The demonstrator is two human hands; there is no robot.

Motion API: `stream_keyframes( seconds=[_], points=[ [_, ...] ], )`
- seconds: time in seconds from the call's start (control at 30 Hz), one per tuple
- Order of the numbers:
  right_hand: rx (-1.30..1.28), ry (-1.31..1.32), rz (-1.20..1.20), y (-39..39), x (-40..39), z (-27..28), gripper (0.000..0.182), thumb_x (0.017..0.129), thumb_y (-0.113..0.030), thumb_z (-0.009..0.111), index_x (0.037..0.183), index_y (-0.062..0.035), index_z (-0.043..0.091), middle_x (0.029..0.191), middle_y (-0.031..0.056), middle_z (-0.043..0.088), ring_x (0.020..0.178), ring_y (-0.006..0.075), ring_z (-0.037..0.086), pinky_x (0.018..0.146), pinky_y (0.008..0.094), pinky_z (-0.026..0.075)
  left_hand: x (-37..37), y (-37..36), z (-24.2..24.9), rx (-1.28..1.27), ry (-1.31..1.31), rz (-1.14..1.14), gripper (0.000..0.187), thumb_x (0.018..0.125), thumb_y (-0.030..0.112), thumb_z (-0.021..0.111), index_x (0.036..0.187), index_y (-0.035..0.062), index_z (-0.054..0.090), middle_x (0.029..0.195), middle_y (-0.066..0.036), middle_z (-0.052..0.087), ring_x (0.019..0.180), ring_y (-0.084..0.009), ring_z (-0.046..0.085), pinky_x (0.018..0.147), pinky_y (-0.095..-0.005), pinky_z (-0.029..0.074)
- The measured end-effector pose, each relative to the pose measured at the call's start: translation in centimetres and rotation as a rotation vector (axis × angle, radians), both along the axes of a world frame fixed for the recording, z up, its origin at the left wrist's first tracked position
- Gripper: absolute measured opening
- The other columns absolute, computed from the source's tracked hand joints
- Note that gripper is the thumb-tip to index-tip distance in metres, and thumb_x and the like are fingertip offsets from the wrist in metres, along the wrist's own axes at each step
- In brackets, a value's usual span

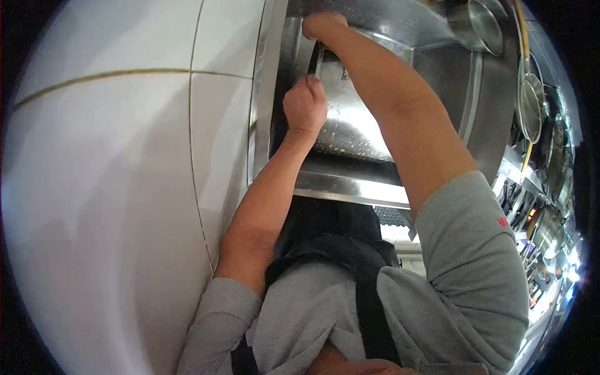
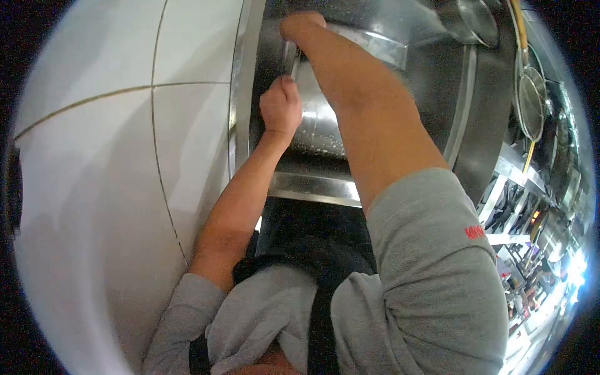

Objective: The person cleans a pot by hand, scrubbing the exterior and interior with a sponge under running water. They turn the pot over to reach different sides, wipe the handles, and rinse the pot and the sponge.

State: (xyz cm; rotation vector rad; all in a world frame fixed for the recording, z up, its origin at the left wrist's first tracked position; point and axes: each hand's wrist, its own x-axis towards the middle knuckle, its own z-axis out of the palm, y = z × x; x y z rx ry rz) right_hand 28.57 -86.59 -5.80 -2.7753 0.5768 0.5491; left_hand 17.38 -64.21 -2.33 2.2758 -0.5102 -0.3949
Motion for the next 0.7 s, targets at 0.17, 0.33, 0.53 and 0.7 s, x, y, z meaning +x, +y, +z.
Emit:
stream_keyframes(
  seconds=[0.17, 0.33, 0.53, 0.7],
  points=[
    [-0.021, 0.258, -0.02, 5.9, -3.6, 7.5, 0.033, 0.091, -0.028, 0.068, 0.115, -0.0087, 0.079, 0.121, 0.0168, 0.075, 0.104, 0.0341, 0.075, 0.087, 0.0452, 0.06, 0.0, -0.1, 0.4, 0.034, -0.065, -0.014, 0.039, 0.102, 0.028, 0.042, 0.084, 0.0007, 0.065, 0.079, -0.028, 0.067, 0.076, -0.0519, 0.066, 0.072, -0.0607, 0.052],
    [-0.328, -0.153, -0.141, 3.5, -3.0, 3.0, 0.025, 0.084, -0.016, 0.065, 0.098, -0.0002, 0.078, 0.098, 0.0197, 0.077, 0.09, 0.0335, 0.077, 0.08, 0.0459, 0.062, -0.2, 0.1, -0.2, -0.046, -0.148, -0.071, 0.036, 0.102, 0.027, 0.045, 0.087, 0.0012, 0.066, 0.077, -0.028, 0.067, 0.073, -0.0494, 0.067, 0.07, -0.0592, 0.053],
    [-0.111, 0.391, -0.079, 2.1, 0.8, 0.6, 0.03, 0.093, -0.023, 0.07, 0.12, -0.0131, 0.078, 0.128, 0.0107, 0.073, 0.111, 0.0288, 0.073, 0.087, 0.0465, 0.061, 0.0, 0.0, 0.2, 0.0, -0.138, -0.057, 0.034, 0.101, 0.025, 0.046, 0.086, 0.0015, 0.066, 0.077, -0.026, 0.068, 0.073, -0.0487, 0.067, 0.07, -0.0575, 0.055],
    [0.036, 0.54, -0.124, 4.0, -0.5, 4.9, 0.031, 0.092, -0.022, 0.07, 0.121, -0.015, 0.078, 0.126, 0.0069, 0.074, 0.112, 0.0285, 0.073, 0.087, 0.0464, 0.061, -0.5, 0.1, 0.1, 0.013, -0.164, -0.037, 0.037, 0.101, 0.026, 0.046, 0.082, 0.0008, 0.066, 0.078, -0.027, 0.068, 0.073, -0.0491, 0.068, 0.07, -0.0575, 0.055]
  ],
)
